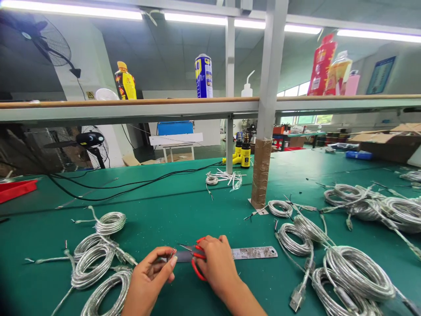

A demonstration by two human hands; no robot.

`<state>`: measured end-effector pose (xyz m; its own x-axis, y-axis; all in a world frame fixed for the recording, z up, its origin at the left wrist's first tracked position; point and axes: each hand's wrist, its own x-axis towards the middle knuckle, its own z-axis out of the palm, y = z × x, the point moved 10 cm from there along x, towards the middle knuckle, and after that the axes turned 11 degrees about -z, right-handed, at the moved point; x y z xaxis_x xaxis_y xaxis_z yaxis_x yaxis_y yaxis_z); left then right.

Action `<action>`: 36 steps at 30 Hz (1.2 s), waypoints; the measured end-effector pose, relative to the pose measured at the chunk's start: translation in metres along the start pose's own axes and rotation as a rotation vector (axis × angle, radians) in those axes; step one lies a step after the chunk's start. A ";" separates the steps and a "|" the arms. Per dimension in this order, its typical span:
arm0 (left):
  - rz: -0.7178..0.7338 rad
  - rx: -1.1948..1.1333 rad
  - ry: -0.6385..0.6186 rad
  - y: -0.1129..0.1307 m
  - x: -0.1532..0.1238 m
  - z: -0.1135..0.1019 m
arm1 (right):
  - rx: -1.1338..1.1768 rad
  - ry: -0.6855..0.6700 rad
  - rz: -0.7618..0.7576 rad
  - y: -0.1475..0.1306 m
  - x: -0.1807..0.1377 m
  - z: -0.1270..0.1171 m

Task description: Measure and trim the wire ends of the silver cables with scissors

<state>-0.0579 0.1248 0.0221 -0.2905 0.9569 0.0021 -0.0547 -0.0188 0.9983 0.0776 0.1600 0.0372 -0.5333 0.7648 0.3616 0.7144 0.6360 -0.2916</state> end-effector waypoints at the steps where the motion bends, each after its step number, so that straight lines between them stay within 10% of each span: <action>1: -0.009 0.029 0.000 -0.001 0.002 -0.001 | -0.013 -0.037 0.009 0.005 -0.006 -0.003; 6: 0.016 0.267 -0.024 0.005 0.006 -0.003 | 0.004 -0.268 0.020 0.020 -0.035 -0.007; 16: 0.026 0.288 -0.094 -0.001 0.006 0.004 | 0.778 0.149 0.018 -0.019 0.006 -0.016; 20: -0.157 0.250 -0.109 -0.027 0.007 0.006 | 0.871 0.240 0.133 -0.013 0.008 -0.005; 36: -0.105 0.174 -0.269 -0.014 0.004 0.015 | 1.318 0.415 0.248 -0.005 0.000 0.030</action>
<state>-0.0436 0.1335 0.0091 -0.0284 0.9936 -0.1094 0.0992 0.1117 0.9888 0.0602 0.1597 0.0121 -0.1212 0.9313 0.3435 -0.2991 0.2957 -0.9072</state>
